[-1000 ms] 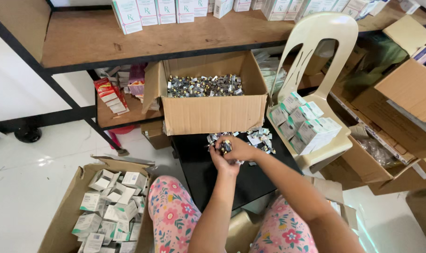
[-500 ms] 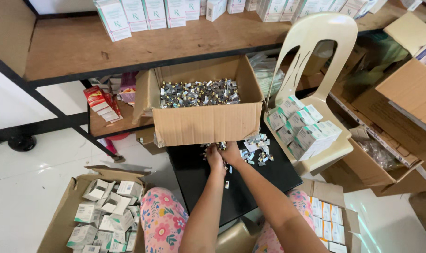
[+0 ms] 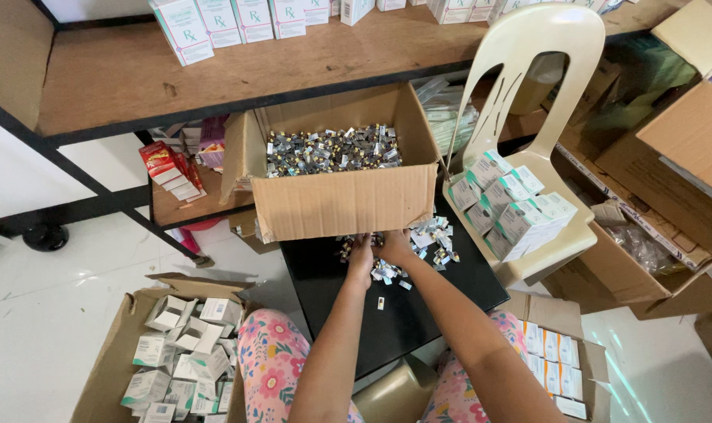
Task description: The person sits on the floor and repeatedly picks up small foil-wrapped items from a pile, places them into small white boxes, closes the boxes, and sets them aside in a larger cardboard box.
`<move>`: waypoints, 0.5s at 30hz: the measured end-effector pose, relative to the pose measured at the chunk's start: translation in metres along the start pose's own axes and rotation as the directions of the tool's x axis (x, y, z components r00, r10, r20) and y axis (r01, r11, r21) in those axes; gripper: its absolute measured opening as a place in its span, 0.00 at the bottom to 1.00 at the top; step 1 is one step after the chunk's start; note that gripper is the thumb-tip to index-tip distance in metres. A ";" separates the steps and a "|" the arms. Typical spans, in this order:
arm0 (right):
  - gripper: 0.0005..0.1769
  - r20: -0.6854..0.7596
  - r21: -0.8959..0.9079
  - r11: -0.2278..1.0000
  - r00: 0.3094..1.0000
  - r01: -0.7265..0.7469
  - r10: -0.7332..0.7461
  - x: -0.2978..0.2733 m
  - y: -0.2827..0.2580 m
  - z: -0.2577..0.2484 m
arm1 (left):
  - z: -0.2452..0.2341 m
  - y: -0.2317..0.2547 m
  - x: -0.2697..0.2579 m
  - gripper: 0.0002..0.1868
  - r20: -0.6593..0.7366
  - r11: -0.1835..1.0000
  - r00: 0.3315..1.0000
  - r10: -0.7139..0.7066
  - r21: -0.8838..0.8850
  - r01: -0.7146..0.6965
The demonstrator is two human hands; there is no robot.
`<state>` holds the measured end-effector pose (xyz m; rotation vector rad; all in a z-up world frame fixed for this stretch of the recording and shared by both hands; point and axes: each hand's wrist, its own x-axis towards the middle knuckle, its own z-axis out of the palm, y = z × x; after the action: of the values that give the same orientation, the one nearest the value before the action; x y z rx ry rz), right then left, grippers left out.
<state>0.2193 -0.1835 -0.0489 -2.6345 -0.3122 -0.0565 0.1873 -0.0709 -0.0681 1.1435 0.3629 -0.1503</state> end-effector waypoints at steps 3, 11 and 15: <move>0.28 -0.020 0.057 0.998 1.000 -0.006 0.007 -0.004 -0.003 -0.010 | -0.007 -0.004 -0.003 0.28 -0.014 0.989 0.998 0.068 0.130 -0.065; 0.17 -0.073 0.069 0.967 0.966 -0.244 0.249 -0.002 0.005 -0.014 | -0.018 -0.007 -0.027 0.26 -0.126 0.782 0.965 0.228 0.614 -0.105; 0.11 0.040 0.709 0.660 0.948 -0.249 0.315 0.001 0.016 -0.014 | -0.023 -0.013 -0.036 0.20 -0.002 0.688 0.903 0.429 0.649 -0.325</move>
<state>0.2240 -0.2033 -0.0438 -1.8596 0.1107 0.0481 0.1455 -0.0575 -0.0745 1.8984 0.1995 0.2078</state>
